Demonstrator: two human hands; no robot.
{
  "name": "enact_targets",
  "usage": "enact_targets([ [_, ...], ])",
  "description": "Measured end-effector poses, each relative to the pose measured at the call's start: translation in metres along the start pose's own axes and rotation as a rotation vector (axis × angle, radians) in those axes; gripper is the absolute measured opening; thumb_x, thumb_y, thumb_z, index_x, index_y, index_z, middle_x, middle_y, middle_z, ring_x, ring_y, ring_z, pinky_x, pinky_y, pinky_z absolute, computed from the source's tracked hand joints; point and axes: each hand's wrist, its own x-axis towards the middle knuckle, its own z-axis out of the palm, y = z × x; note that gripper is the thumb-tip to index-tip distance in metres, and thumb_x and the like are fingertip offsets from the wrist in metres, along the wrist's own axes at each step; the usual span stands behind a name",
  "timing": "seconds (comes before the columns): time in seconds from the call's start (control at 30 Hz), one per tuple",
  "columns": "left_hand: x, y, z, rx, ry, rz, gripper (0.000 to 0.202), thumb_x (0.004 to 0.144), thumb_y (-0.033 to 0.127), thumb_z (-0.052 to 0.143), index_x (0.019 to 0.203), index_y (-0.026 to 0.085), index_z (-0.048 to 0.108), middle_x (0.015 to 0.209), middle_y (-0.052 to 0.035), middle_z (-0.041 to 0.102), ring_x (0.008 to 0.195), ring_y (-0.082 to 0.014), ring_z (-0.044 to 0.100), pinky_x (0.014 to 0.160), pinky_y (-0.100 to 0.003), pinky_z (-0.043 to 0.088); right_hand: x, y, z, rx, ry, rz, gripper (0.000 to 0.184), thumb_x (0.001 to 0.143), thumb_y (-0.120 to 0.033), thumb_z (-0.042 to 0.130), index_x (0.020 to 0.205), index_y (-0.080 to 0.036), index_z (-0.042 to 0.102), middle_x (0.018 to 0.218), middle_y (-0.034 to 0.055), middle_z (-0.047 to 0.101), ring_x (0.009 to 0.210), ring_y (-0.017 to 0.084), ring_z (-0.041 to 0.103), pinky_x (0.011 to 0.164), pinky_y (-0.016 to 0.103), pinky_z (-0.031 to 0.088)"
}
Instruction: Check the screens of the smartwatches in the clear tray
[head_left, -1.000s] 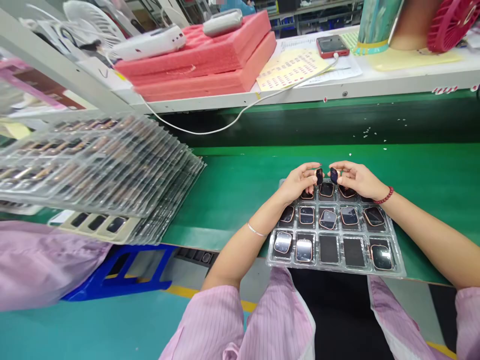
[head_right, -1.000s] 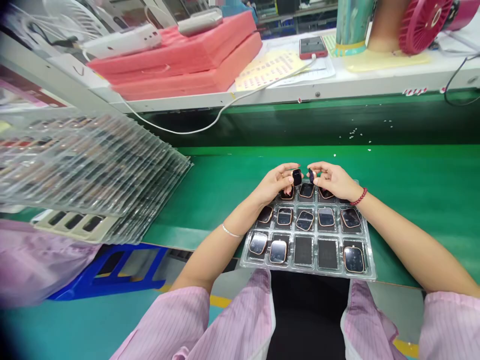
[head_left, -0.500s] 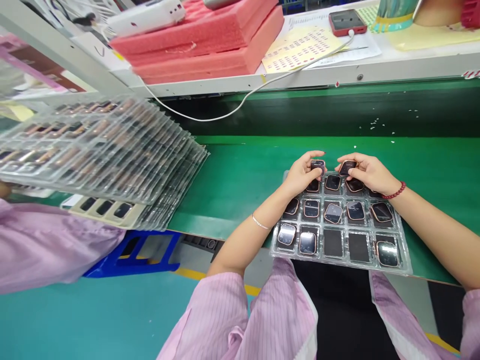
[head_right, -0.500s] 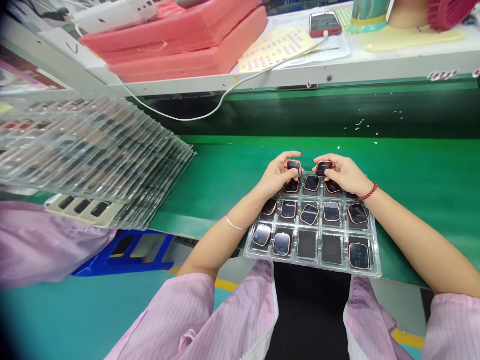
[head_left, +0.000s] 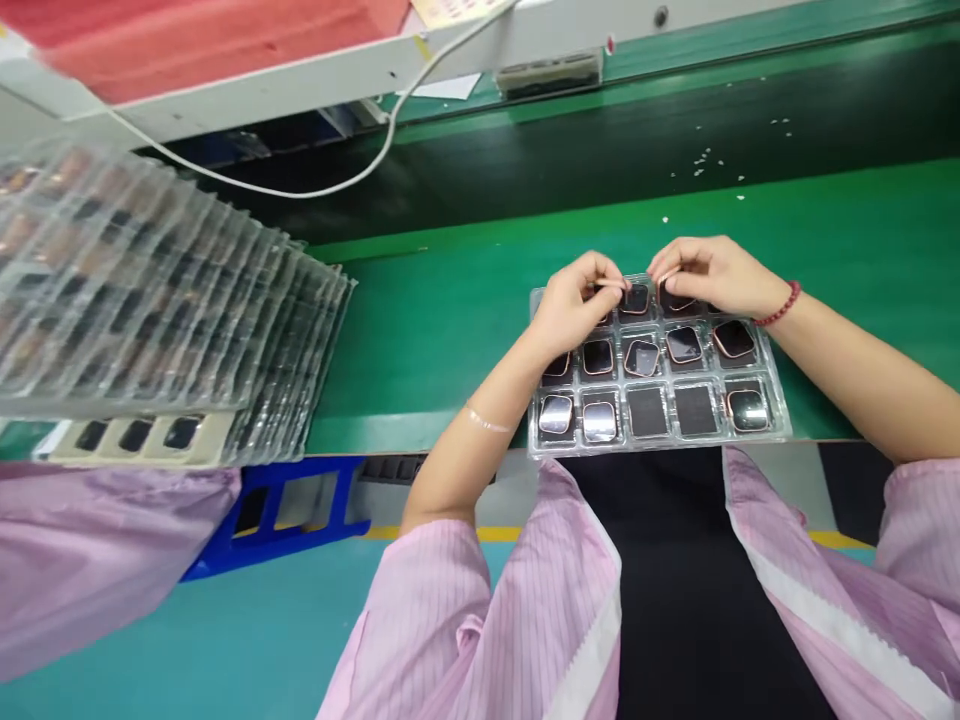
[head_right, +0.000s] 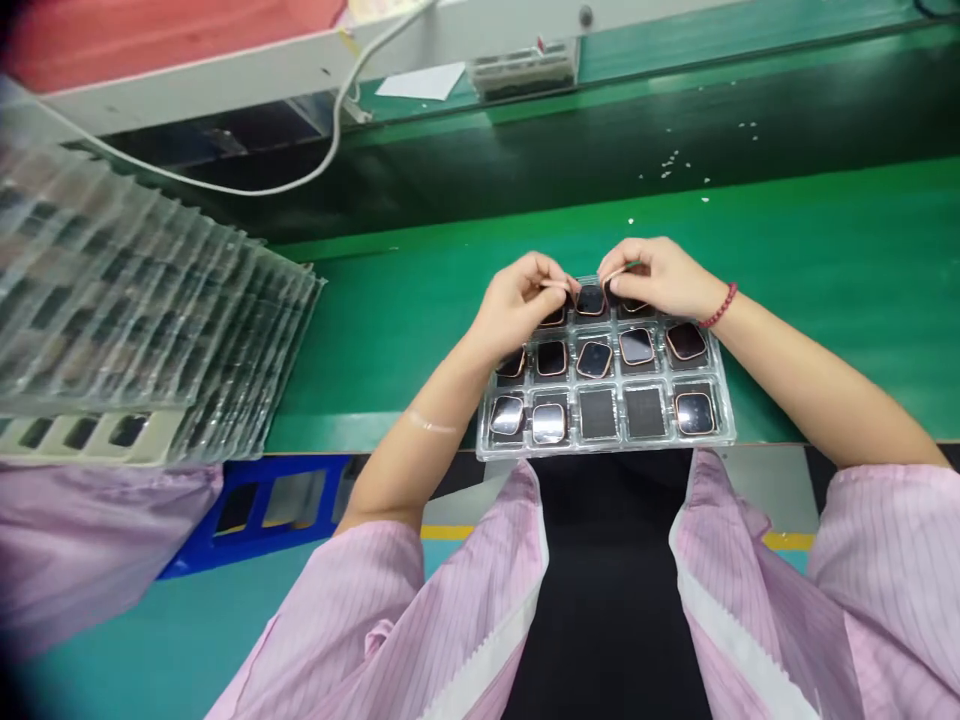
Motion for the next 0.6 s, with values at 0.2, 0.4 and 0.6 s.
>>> enact_targets([
  [0.2, -0.075, 0.033, 0.038, 0.463, -0.328, 0.165, 0.005, 0.084, 0.021, 0.066, 0.088, 0.019, 0.069, 0.135, -0.0142, 0.064, 0.137, -0.0366, 0.05, 0.117, -0.059, 0.033, -0.101, -0.038, 0.025, -0.511, -0.132, -0.172, 0.015, 0.09, -0.028, 0.064, 0.082, -0.021, 0.076, 0.12, 0.0114, 0.071, 0.122, 0.035, 0.059, 0.106, 0.056, 0.046],
  [0.4, -0.107, 0.019, -0.01, 0.732, -0.146, 0.065, 0.052, 0.09, 0.038, 0.063, 0.139, 0.02, 0.055, 0.156, -0.0181, 0.048, 0.149, -0.0347, 0.04, 0.123, -0.06, 0.027, -0.165, -0.026, 0.014, -0.78, 0.063, -0.046, 0.017, 0.094, -0.036, 0.061, 0.094, -0.022, 0.07, 0.138, 0.0157, 0.062, 0.134, 0.043, 0.051, 0.108, 0.065, 0.045],
  [0.6, -0.133, 0.003, -0.046, 0.732, -0.016, -0.326, 0.062, 0.091, 0.04, 0.059, 0.148, 0.016, 0.049, 0.162, -0.0209, 0.038, 0.156, -0.0385, 0.027, 0.123, -0.069, 0.02, -0.201, 0.002, 0.011, -0.829, 0.097, 0.011, 0.018, 0.094, -0.041, 0.057, 0.11, -0.035, 0.062, 0.156, 0.0148, 0.047, 0.132, 0.043, 0.057, 0.093, 0.061, 0.059],
])
